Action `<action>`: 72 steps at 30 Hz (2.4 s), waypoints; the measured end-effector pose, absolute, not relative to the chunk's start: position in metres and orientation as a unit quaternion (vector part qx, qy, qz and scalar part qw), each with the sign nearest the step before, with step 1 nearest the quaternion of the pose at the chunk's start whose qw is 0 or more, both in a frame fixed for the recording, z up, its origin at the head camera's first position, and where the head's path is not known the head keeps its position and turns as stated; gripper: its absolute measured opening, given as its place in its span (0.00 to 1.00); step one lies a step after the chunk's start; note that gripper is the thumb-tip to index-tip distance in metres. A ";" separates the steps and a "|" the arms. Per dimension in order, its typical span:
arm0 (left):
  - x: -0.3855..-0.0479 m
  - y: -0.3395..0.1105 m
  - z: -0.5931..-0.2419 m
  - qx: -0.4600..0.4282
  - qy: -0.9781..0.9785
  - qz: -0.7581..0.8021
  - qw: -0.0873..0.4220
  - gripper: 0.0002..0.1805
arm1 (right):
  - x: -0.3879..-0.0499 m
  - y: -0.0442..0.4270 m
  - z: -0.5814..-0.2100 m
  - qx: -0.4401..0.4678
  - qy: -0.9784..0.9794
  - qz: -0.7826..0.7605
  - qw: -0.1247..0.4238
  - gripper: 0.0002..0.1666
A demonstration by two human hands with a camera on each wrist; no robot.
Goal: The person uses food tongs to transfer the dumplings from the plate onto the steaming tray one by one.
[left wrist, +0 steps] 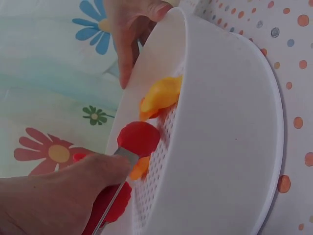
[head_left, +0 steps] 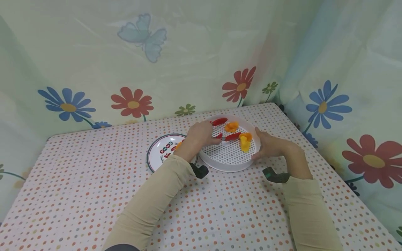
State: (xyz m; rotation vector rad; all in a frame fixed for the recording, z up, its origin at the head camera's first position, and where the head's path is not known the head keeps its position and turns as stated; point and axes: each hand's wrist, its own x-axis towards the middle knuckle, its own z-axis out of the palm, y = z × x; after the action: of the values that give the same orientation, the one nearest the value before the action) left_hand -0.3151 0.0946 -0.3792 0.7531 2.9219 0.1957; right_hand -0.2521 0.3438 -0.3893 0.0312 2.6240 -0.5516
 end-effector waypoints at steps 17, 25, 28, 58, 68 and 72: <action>-0.306 0.094 -0.377 0.220 0.973 0.016 0.068 0.64 | -0.253 0.343 -0.387 -0.017 0.951 -0.213 0.225 0.77; -0.304 0.082 -0.378 0.206 0.978 0.022 0.026 0.57 | -0.254 0.344 -0.389 -0.015 0.952 -0.209 0.224 0.78; -0.302 0.073 -0.376 0.199 0.979 0.037 0.022 0.56 | -0.253 0.344 -0.389 -0.019 0.951 -0.212 0.224 0.78; -0.286 -0.030 -0.369 0.143 0.982 0.115 -0.033 0.56 | -0.261 0.344 -0.394 -0.051 0.951 -0.210 0.221 0.77; -0.290 -0.071 -0.359 0.158 0.979 0.129 -0.029 0.57 | -0.259 0.348 -0.393 -0.044 0.948 -0.227 0.219 0.78; -0.290 -0.085 -0.357 0.148 0.979 0.138 0.004 0.57 | -0.259 0.348 -0.394 -0.033 0.951 -0.212 0.222 0.79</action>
State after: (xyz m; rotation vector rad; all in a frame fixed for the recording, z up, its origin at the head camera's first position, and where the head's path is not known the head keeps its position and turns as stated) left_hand -0.2901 -0.0853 -0.3572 0.4631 3.0695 0.4331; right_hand -0.2587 0.3480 -0.3939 -0.0911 2.6269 -0.5857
